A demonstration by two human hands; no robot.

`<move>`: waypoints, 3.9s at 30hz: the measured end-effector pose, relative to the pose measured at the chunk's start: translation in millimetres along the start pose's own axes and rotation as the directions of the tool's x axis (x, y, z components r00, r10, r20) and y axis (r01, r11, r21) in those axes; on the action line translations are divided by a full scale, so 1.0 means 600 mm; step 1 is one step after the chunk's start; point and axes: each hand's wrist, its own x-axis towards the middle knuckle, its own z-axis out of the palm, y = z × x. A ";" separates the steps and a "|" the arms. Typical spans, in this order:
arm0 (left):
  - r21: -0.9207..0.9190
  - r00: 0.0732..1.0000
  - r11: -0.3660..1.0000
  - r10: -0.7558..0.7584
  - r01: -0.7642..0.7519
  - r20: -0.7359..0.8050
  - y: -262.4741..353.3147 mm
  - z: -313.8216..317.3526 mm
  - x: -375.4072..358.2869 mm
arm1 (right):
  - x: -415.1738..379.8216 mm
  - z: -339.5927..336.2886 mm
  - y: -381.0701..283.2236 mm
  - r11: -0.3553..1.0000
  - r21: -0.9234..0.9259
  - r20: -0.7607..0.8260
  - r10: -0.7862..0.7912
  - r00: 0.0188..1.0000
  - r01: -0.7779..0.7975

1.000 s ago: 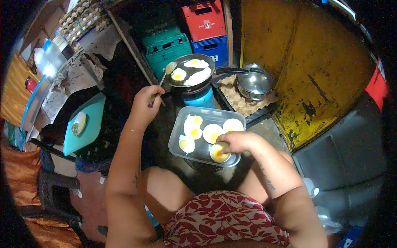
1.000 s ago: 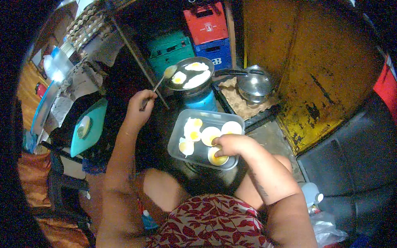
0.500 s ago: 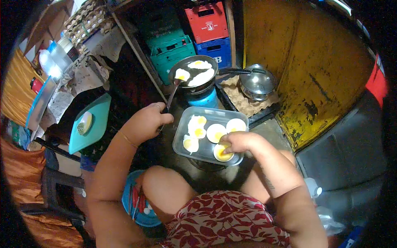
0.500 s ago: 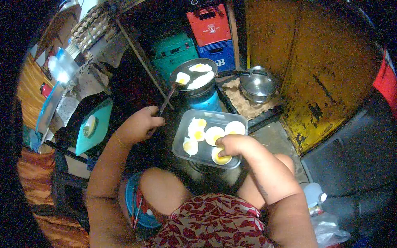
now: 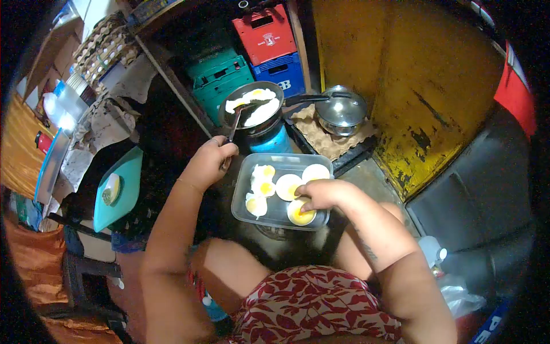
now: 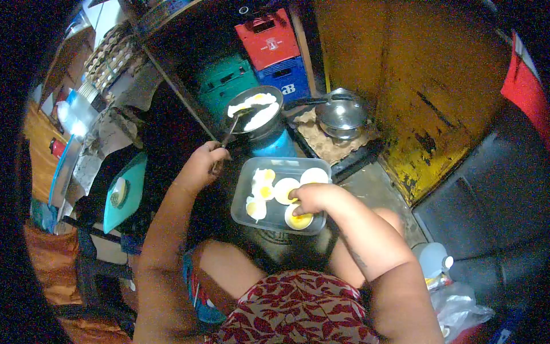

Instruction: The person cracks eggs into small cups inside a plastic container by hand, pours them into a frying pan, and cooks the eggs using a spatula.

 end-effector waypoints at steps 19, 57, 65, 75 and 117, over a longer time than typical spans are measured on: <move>0.008 0.939 1.000 -0.019 0.023 -0.343 -0.096 0.043 0.040 | 0.001 0.006 -0.006 1.000 -0.003 -0.026 -0.022 0.999 0.022; -0.907 0.290 0.363 -0.863 -0.213 -0.414 -0.079 0.126 0.015 | 0.014 0.020 -0.009 0.999 -0.039 0.073 0.012 0.997 -0.009; -0.880 0.333 0.441 -0.814 -0.177 -0.475 -0.055 0.135 0.015 | 0.024 0.022 -0.004 0.999 -0.053 0.069 0.002 0.998 0.002; -0.912 0.225 0.357 -0.889 -0.204 -0.398 -0.105 0.138 0.042 | 0.024 0.013 -0.015 0.998 -0.050 0.072 0.040 0.997 -0.036; -0.903 0.282 0.238 -0.895 -0.357 -0.347 -0.075 0.138 0.043 | 0.024 0.031 0.009 0.999 -0.040 0.058 0.023 0.998 -0.021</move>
